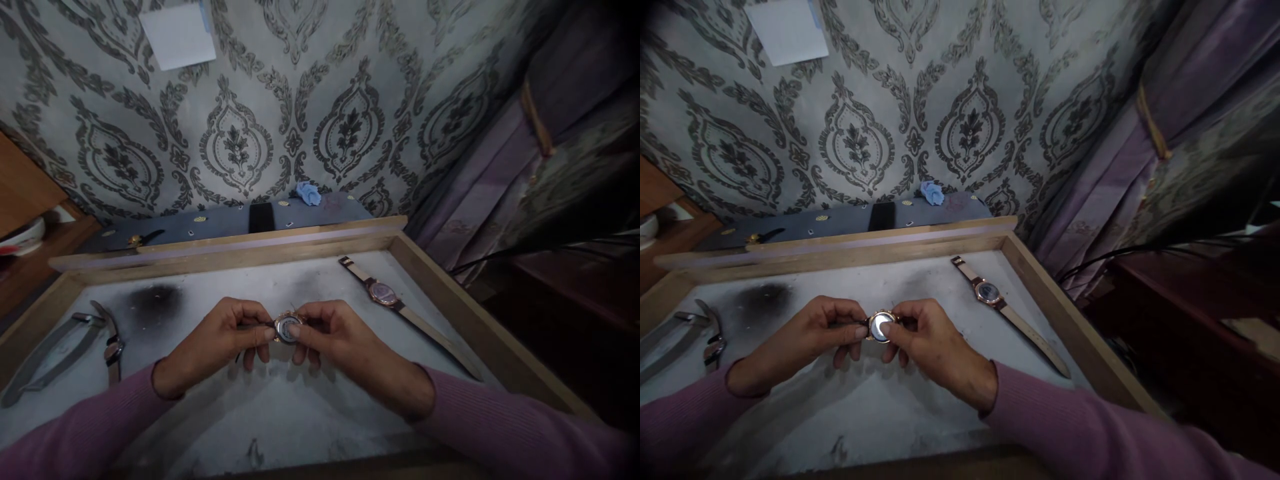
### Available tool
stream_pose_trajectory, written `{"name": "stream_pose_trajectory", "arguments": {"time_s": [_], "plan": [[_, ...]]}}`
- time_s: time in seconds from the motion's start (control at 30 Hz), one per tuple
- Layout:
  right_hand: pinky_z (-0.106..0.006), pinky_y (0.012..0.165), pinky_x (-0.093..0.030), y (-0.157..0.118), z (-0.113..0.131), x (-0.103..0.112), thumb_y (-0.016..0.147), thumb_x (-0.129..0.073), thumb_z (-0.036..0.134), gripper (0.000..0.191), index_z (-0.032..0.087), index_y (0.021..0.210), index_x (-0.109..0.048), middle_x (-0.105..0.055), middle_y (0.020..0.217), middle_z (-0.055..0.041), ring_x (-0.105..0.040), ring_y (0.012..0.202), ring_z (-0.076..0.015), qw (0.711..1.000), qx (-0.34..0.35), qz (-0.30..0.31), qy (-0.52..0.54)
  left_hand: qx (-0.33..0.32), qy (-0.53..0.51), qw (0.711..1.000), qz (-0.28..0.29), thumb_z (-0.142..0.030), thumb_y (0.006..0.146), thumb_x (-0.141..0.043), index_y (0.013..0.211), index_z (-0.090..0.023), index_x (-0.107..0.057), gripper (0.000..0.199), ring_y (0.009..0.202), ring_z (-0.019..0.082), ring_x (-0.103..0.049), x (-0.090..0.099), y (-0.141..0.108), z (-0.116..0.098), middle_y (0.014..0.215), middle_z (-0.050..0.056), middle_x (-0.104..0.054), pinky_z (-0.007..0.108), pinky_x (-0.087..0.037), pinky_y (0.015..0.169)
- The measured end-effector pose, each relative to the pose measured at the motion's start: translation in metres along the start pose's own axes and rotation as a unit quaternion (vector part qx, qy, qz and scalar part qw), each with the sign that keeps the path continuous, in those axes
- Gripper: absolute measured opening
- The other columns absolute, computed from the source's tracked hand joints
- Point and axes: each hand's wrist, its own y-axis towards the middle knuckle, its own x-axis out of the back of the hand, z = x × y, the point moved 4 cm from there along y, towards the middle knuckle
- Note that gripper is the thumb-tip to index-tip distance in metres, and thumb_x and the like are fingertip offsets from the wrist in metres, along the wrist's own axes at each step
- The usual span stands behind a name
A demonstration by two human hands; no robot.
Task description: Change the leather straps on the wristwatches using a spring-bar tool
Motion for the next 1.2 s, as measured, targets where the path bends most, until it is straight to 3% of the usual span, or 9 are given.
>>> {"name": "stream_pose_trajectory", "arguments": {"time_s": [0.2,0.93,1.2], "plan": [[-0.020,0.042,-0.037,-0.001,0.002,0.000,0.071,-0.073,0.044,0.035,0.010,0.079,-0.069,-0.061,0.054,0.0003,-0.051,0.046,-0.0078,1.000,-0.001,-0.003,0.013,-0.017,-0.009,1.000,0.014,-0.032,0.080,-0.063,0.079,-0.013,-0.069,0.020,0.052,0.009,-0.055,-0.002,-0.002,-0.007,0.061,0.001,-0.065,0.020,-0.045,0.051],[-0.022,0.048,-0.045,0.004,-0.013,-0.004,0.076,-0.070,0.041,0.030,0.011,0.076,-0.066,-0.061,0.054,0.0012,-0.053,0.046,-0.0077,0.997,0.020,-0.016,0.069,-0.025,0.036,0.999,-0.016,-0.031,0.079,-0.060,0.076,-0.012,-0.068,0.022,0.047,0.009,-0.054,-0.001,0.002,-0.001,0.058,0.001,-0.063,0.021,-0.043,0.048],[-0.021,0.047,-0.046,0.004,-0.009,-0.004,0.071,-0.075,0.044,0.032,0.013,0.074,-0.068,-0.062,0.056,0.0015,-0.057,0.049,-0.0084,0.994,0.041,-0.024,0.097,-0.044,0.031,0.998,-0.030,-0.028,0.079,-0.058,0.072,-0.012,-0.065,0.019,0.049,0.009,-0.054,-0.002,0.002,-0.002,0.058,0.001,-0.062,0.020,-0.044,0.049]]}}
